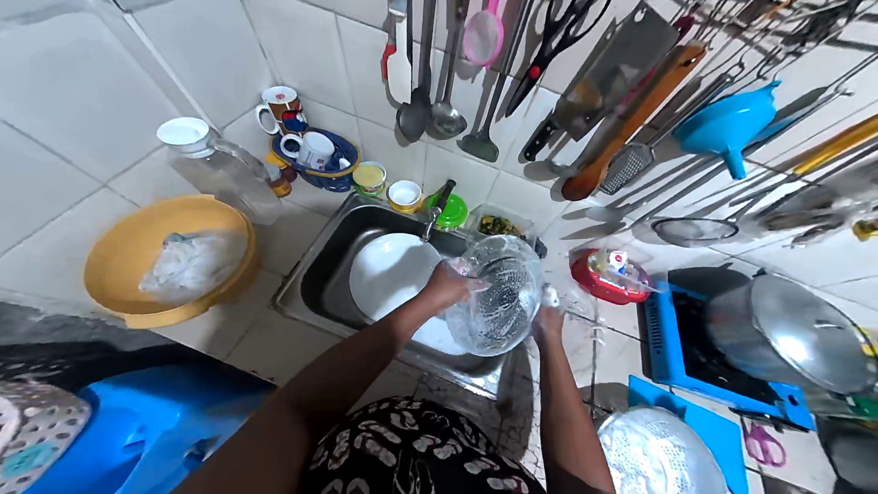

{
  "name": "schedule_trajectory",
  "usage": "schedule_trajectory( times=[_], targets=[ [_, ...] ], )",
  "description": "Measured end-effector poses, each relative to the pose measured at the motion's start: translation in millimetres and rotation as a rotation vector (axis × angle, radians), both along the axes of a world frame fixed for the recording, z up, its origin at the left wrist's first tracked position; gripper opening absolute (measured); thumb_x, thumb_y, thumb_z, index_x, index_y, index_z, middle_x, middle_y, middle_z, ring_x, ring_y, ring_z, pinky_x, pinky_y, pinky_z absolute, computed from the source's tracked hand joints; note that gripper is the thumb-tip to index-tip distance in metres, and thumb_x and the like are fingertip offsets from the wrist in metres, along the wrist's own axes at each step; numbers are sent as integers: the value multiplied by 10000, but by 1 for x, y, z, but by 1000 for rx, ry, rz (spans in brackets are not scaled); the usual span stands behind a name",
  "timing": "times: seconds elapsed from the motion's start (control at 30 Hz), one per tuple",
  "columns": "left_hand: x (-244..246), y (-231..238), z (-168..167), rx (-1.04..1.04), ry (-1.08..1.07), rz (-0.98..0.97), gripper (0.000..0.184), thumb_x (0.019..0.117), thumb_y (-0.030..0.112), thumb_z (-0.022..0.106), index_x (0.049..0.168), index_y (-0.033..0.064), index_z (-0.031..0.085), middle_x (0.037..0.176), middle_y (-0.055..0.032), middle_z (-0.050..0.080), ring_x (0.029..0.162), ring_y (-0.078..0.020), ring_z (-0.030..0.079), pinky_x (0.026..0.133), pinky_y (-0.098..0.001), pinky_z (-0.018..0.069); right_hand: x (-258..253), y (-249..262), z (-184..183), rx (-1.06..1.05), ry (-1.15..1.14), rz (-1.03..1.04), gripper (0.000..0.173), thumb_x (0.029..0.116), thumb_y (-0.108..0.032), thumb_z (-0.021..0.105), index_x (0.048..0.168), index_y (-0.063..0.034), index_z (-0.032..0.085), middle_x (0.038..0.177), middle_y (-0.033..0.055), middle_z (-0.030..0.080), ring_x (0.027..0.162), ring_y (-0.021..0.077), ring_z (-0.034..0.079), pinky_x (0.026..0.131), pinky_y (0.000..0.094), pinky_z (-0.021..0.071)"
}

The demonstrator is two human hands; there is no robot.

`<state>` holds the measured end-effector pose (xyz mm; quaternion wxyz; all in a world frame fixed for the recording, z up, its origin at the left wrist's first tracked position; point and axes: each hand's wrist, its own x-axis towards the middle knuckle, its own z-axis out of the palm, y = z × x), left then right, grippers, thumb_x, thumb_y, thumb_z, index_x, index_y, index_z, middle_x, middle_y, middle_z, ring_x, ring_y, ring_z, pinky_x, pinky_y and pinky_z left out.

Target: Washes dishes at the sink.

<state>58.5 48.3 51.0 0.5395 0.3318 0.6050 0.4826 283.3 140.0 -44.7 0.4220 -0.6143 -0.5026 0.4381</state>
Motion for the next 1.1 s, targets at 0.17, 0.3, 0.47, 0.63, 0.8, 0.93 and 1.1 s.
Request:
schedule_trajectory(
  times=[0.17,0.3,0.47,0.63,0.8,0.93,1.1],
  targets=[
    [18,-4,14,-14,247,-131,261,876,136,781,1058,-16,671,910,-104,667,676,-132,617,660,-313,561,-35,2,47,178,-221,416,487,1072,-180,357,1413,151,461,1368,318,565,1289,295,568,1130,390,434],
    [14,-8,16,-92,303,-166,362,890,100,748,1184,-63,616,1041,-183,667,844,-216,671,810,-402,581,-63,-28,84,355,-280,780,407,986,-199,516,1226,108,634,1133,229,692,1093,243,663,1005,398,520],
    [14,-16,12,-43,212,-110,365,880,129,773,1181,-24,633,993,-133,677,794,-162,666,745,-343,586,-49,11,69,349,-333,736,445,1022,-195,560,1419,6,564,1400,206,609,1304,284,585,1127,472,455],
    [19,-27,-6,45,129,74,370,842,143,809,1125,-18,634,907,-89,689,698,-117,662,670,-294,589,-24,40,29,40,-167,310,425,1110,-212,389,1366,83,557,1321,272,613,1234,286,593,1084,429,457],
    [5,-11,6,-146,256,-161,423,857,175,814,1179,-40,643,1029,-157,699,903,-209,682,857,-409,571,-50,29,88,117,-586,549,348,1062,-214,532,1232,63,654,1160,306,676,1102,439,656,990,631,492],
    [22,4,14,-82,278,-181,319,877,75,760,1157,-36,653,1033,-173,686,921,-230,663,851,-430,552,-90,8,123,313,-742,748,398,1051,-310,567,1191,43,685,1123,291,699,1083,473,669,942,667,497],
    [17,-8,-8,14,144,109,323,835,116,818,1091,-19,673,988,-119,701,893,-163,674,835,-358,572,-50,59,56,-59,-353,467,541,1099,-428,408,1363,7,589,1332,289,611,1240,425,588,1064,615,440]
  ],
)
